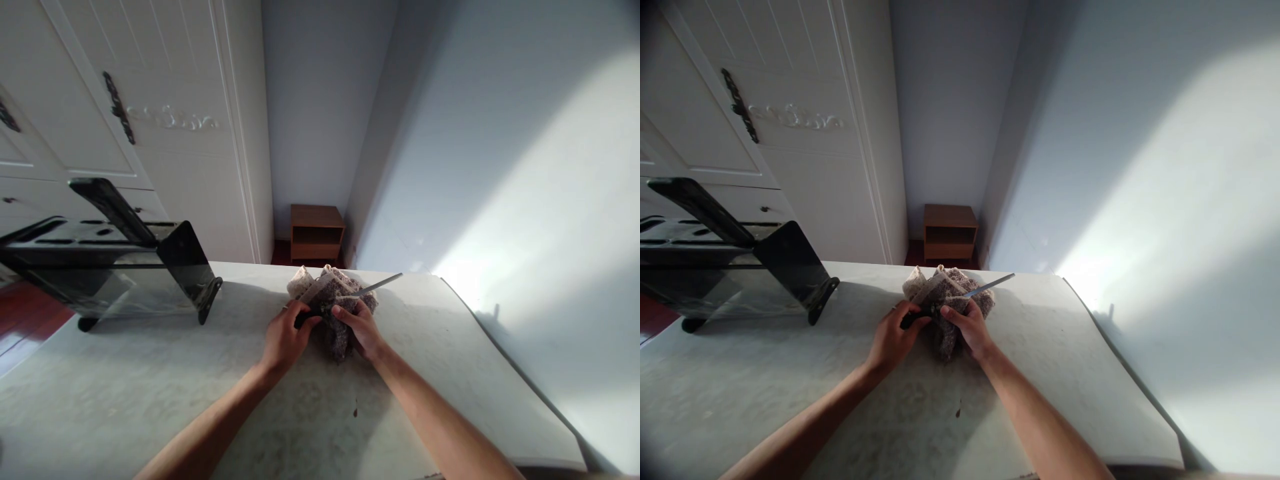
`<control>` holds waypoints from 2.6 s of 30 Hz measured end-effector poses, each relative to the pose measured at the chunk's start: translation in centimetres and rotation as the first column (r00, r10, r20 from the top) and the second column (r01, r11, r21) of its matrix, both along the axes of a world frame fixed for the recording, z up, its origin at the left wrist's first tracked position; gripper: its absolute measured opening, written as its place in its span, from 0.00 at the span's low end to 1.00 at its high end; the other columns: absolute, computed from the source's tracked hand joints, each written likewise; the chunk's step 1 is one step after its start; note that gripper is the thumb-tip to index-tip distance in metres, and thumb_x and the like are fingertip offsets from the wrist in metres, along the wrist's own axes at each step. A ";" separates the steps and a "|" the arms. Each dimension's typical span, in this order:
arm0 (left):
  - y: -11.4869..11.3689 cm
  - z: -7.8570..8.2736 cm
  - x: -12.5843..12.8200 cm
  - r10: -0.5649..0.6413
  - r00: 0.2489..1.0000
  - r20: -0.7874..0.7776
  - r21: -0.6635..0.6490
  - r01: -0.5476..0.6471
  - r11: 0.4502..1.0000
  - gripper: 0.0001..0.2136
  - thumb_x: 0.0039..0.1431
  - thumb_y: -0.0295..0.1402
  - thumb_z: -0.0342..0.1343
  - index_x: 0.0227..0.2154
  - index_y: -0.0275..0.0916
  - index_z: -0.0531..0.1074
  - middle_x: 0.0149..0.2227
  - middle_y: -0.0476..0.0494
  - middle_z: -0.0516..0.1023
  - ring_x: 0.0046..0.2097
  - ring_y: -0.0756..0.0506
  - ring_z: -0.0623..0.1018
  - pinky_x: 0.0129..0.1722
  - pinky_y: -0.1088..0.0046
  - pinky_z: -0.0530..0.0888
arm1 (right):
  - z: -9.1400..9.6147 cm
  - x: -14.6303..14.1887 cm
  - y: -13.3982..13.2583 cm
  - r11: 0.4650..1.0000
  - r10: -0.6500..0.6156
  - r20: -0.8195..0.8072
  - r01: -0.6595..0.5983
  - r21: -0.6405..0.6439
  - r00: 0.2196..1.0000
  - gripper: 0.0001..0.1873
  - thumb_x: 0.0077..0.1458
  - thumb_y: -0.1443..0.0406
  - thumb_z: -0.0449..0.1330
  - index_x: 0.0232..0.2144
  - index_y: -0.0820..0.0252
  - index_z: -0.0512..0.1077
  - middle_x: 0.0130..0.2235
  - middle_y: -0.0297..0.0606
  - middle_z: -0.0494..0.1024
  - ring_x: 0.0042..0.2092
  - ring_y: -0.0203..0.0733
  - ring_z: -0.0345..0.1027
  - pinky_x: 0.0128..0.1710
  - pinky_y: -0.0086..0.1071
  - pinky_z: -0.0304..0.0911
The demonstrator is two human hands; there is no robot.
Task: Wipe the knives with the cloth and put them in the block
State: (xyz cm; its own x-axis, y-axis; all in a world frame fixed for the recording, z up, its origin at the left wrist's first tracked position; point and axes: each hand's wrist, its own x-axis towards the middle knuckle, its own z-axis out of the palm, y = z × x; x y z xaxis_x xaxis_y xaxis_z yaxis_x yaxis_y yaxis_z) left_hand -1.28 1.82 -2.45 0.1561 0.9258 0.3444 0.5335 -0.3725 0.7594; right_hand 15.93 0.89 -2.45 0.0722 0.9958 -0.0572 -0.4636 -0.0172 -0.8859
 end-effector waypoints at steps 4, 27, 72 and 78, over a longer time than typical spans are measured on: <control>-0.2 0.2 0.0 0.018 0.999 -0.029 0.000 -0.018 1.000 0.08 0.58 0.41 0.55 0.34 0.41 0.68 0.35 0.48 0.77 0.37 0.45 0.76 0.38 0.71 0.68 | 0.3 0.0 -0.2 1.000 0.016 -0.021 -0.016 0.000 1.000 0.21 0.38 0.63 0.73 0.36 0.57 0.74 0.34 0.33 0.81 0.34 0.41 0.75 0.40 0.37 0.71; -0.1 0.4 -0.2 0.037 0.999 0.025 -0.044 -0.036 0.998 0.09 0.57 0.42 0.55 0.32 0.41 0.69 0.33 0.50 0.77 0.36 0.47 0.75 0.37 0.73 0.67 | 0.6 0.2 0.1 0.995 0.094 -0.035 -0.095 -0.025 0.995 0.20 0.38 0.63 0.73 0.36 0.56 0.74 0.34 0.32 0.81 0.34 0.42 0.75 0.40 0.38 0.69; 0.5 1.1 -1.1 -0.312 0.917 0.251 -0.141 0.353 0.925 0.11 0.52 0.41 0.59 0.26 0.36 0.71 0.26 0.50 0.72 0.31 0.50 0.69 0.31 0.76 0.65 | 1.1 0.9 -0.1 0.962 0.260 -0.040 -0.262 -0.073 0.965 0.16 0.35 0.65 0.74 0.30 0.57 0.76 0.32 0.31 0.81 0.32 0.36 0.73 0.36 0.31 0.67; 0.6 1.3 -1.2 -0.320 0.909 0.267 -0.135 0.364 0.922 0.13 0.52 0.41 0.59 0.26 0.35 0.71 0.26 0.50 0.71 0.30 0.51 0.68 0.31 0.77 0.64 | 1.1 1.1 0.0 0.953 0.288 -0.015 -0.289 -0.090 0.957 0.15 0.37 0.64 0.73 0.31 0.59 0.77 0.31 0.32 0.80 0.33 0.35 0.72 0.37 0.30 0.65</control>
State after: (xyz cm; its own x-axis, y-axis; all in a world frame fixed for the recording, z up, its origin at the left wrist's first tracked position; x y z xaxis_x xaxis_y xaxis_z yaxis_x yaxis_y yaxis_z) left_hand -2.51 2.39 -1.12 0.4088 0.8789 0.2458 0.1952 -0.3473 0.9172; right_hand 17.01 0.88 -1.37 -0.2176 0.9648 -0.1477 -0.4282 -0.2304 -0.8738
